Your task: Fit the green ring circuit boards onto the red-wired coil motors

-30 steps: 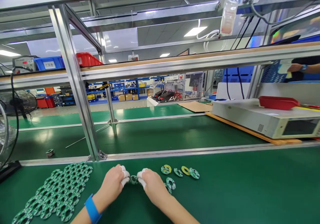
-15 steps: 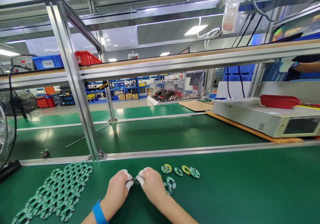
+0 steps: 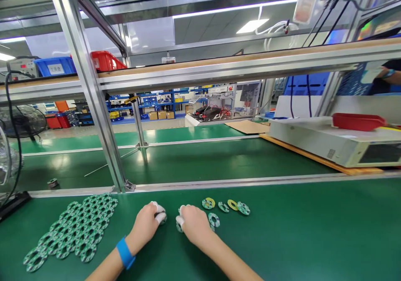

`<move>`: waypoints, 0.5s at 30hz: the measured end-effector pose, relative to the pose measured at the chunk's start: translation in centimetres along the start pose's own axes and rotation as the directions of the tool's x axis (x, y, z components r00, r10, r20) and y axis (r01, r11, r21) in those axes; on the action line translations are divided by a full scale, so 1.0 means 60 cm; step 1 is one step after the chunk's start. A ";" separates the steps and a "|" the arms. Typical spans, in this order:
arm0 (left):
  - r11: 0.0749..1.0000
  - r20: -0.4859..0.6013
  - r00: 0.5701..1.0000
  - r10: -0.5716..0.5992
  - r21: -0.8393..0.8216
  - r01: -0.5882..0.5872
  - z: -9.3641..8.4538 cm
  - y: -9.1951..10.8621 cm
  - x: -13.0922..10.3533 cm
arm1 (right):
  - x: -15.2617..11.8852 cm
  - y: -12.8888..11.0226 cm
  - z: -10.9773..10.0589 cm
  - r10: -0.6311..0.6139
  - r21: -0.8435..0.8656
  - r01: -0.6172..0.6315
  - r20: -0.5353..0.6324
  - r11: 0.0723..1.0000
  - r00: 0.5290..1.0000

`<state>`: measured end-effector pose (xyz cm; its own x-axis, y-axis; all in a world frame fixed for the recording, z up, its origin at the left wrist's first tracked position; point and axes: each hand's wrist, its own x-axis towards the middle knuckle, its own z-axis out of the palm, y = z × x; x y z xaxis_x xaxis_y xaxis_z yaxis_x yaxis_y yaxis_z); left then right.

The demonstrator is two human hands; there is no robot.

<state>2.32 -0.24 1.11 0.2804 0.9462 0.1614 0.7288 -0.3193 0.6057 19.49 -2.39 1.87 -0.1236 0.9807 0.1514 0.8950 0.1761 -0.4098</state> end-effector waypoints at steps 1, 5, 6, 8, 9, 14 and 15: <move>0.998 0.015 1.000 0.011 -0.060 -0.010 0.003 -0.003 0.004 | 0.002 0.002 -0.003 -0.003 0.035 0.003 -0.008 0.999 1.000; 0.956 0.060 0.998 0.023 -0.294 -0.005 0.020 -0.006 0.019 | 0.014 0.001 -0.001 -0.106 0.268 0.098 0.014 0.958 0.994; 0.941 0.063 0.998 0.026 -0.338 -0.003 0.023 -0.006 0.021 | 0.018 0.000 0.003 -0.127 0.331 0.110 0.031 0.937 0.991; 0.913 0.061 0.997 0.041 -0.407 -0.013 0.024 -0.006 0.023 | 0.025 0.001 0.011 -0.133 0.427 0.098 0.052 0.899 0.990; 0.902 0.058 0.997 0.053 -0.431 -0.022 0.023 -0.007 0.023 | 0.029 0.004 0.015 -0.120 0.460 0.085 0.049 0.884 0.992; 0.901 0.086 0.990 0.109 -0.429 -0.062 0.007 -0.021 0.019 | 0.039 0.029 0.015 -0.047 0.522 0.057 -0.031 0.851 0.998; 0.910 0.089 0.990 0.110 -0.410 -0.064 0.006 -0.023 0.018 | 0.040 0.031 0.012 -0.048 0.514 0.061 -0.037 0.855 0.998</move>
<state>1.83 1.20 0.18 0.4133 0.8970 0.1568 0.3894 -0.3298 0.8600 20.55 0.37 0.81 -0.1509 0.9672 0.2042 0.5376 0.2537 -0.8041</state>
